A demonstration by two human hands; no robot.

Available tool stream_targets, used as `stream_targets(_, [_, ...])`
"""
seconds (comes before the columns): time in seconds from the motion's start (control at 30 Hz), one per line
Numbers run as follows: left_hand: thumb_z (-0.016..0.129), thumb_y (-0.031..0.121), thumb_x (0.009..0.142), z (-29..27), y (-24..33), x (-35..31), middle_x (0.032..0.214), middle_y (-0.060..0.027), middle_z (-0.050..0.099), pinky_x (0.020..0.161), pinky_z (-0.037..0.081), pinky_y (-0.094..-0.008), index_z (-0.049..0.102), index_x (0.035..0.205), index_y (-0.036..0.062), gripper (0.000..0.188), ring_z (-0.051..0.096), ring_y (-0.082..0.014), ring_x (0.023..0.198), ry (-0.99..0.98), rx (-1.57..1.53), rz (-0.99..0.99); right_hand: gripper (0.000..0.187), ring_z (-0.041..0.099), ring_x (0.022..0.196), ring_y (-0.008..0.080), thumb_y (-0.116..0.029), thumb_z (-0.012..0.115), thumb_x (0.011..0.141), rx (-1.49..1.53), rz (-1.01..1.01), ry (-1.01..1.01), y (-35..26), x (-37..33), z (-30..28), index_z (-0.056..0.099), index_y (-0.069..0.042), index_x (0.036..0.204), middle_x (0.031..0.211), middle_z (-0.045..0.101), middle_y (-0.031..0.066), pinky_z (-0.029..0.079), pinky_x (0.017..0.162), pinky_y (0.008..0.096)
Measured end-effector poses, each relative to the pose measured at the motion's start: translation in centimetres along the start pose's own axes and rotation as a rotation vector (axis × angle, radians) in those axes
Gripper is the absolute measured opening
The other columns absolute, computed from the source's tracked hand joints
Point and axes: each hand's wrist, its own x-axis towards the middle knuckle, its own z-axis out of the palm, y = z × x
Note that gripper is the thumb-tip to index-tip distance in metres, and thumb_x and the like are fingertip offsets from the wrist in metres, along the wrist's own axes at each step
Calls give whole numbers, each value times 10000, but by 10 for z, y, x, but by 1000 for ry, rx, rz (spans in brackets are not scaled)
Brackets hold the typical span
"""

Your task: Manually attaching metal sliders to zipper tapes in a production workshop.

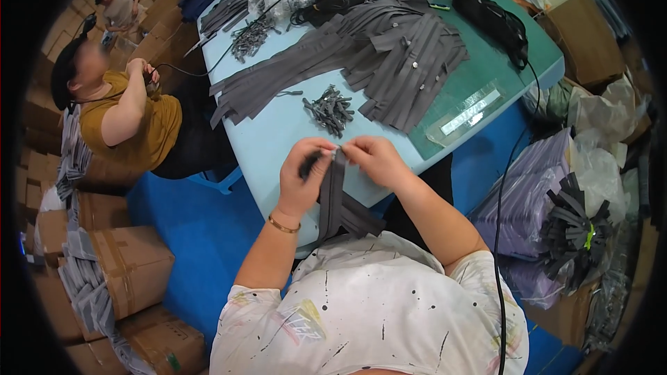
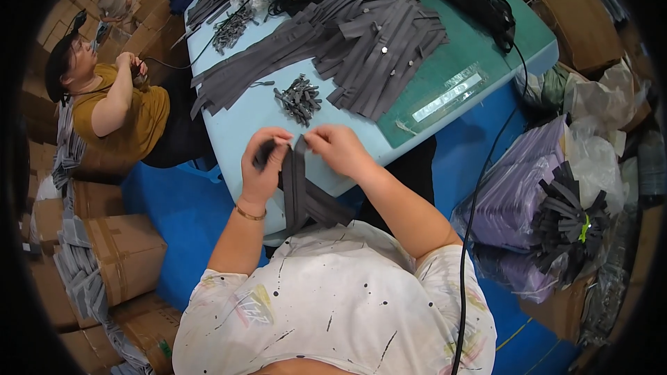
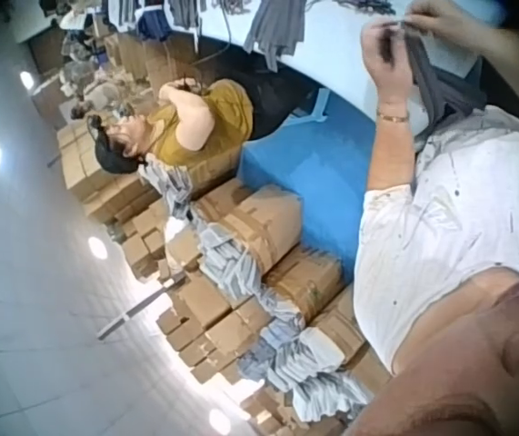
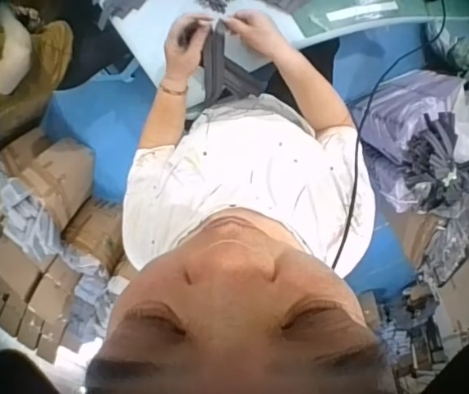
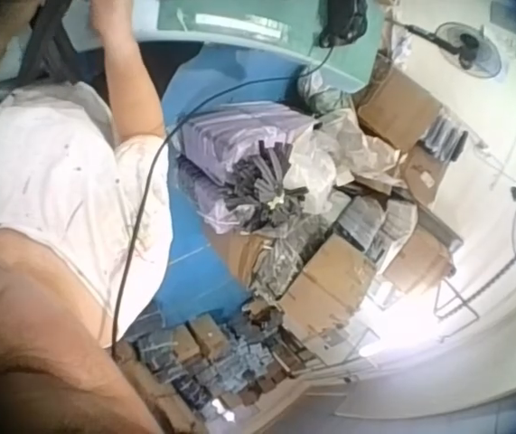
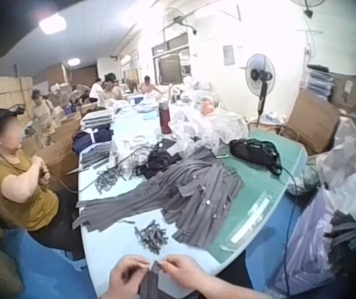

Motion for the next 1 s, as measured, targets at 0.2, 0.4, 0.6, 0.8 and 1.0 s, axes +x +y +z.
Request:
stream_targets(0.2, [521,133,907,5,-24,-3,775,-52,559,673,436,-243,467,943,38,115,527,-124,733,112,-613,-888,154,582,806,269,-108,578,756,-765,-577,394,3,44,-18,675,-119,876,788,594,51,487,682,361])
stream_targets(0.4, [564,98,872,3,-32,-8,845,-78,605,705,464,-250,523,976,19,137,562,-136,761,38,-680,-1002,87,578,828,216,-143,595,748,-1037,-530,334,3,52,-17,663,-145,803,798,584,16,496,635,338])
stream_targets(0.6, [605,92,843,-2,-29,-2,875,-86,642,598,427,-214,547,975,32,156,560,-98,721,20,-665,-1020,65,576,799,173,-180,634,724,-910,-575,397,8,38,-18,652,-165,784,771,580,-26,495,620,326])
stream_targets(0.8, [605,122,851,-6,-28,-1,860,-88,656,468,350,-183,540,974,45,159,544,-61,630,-121,-661,-1074,79,588,771,193,-180,637,725,-949,-616,372,8,42,-16,653,-169,801,734,588,-25,491,616,333])
stream_targets(1.0, [598,129,857,7,-20,-3,795,-51,639,465,362,-170,532,980,49,161,542,-51,606,23,-728,-1048,133,616,778,125,-146,607,843,-77,-215,211,-8,29,-20,624,-64,947,840,651,16,481,669,249])
